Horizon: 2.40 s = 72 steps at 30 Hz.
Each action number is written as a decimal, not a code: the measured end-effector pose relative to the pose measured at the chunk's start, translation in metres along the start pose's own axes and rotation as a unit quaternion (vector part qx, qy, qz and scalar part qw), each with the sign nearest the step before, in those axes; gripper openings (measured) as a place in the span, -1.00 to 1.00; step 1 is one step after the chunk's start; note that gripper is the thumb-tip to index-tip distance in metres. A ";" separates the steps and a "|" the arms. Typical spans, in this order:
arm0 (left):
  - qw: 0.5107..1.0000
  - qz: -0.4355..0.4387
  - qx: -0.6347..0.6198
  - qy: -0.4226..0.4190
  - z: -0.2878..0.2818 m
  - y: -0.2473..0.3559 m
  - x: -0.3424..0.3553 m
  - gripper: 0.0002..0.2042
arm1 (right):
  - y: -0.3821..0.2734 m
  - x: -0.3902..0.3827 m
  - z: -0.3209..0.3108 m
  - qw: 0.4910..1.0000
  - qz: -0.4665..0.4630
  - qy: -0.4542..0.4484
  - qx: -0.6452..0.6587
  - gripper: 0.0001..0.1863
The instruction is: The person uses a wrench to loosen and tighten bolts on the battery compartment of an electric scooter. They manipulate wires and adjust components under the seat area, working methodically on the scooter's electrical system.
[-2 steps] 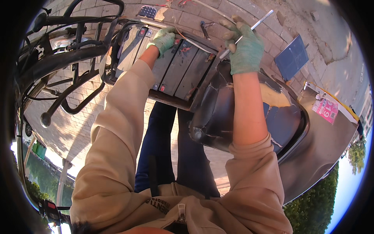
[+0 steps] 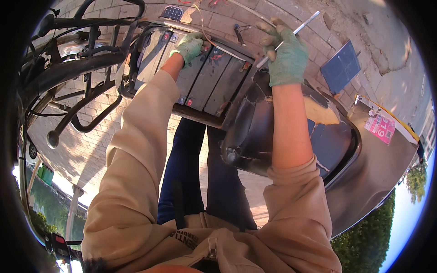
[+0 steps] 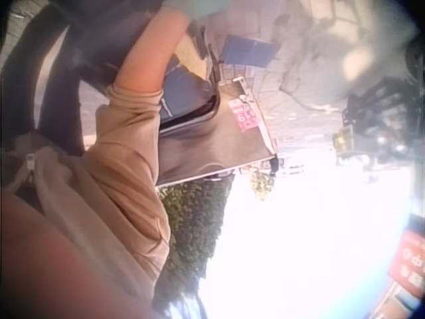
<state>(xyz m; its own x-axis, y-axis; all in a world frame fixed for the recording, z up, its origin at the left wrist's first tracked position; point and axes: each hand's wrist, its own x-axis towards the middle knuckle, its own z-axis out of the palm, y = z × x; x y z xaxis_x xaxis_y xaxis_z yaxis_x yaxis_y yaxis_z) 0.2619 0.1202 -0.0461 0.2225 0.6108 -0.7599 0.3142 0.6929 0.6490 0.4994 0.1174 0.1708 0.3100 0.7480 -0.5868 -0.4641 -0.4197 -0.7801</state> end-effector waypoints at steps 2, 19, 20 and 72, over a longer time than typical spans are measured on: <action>0.999 -0.019 -0.029 -0.006 -0.002 -0.005 -0.011 -0.71 | -0.001 -0.001 0.002 1.000 0.002 0.005 -0.009 -0.73; 0.989 -0.010 0.138 0.053 0.094 -0.044 -0.110 -0.67 | -0.109 -0.071 0.000 0.801 -0.061 -0.158 -0.574 -0.70; 0.994 -0.027 0.093 0.045 0.101 -0.050 -0.114 -0.70 | -0.116 -0.072 -0.002 0.776 -0.038 -0.180 -0.604 -0.70; 0.893 -0.304 -0.329 -0.050 0.134 -0.100 -0.272 -0.69 | 0.137 -0.342 -0.026 0.901 0.120 0.058 -0.413 -0.64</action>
<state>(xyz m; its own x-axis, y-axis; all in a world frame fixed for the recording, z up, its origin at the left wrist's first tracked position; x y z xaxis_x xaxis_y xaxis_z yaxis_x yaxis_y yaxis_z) 0.2935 -0.1666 0.0900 0.2867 0.0297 -0.9576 -0.1969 0.9800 -0.0285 0.3514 -0.2097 0.2589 0.3905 0.5457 -0.7415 0.2316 -0.8377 -0.4945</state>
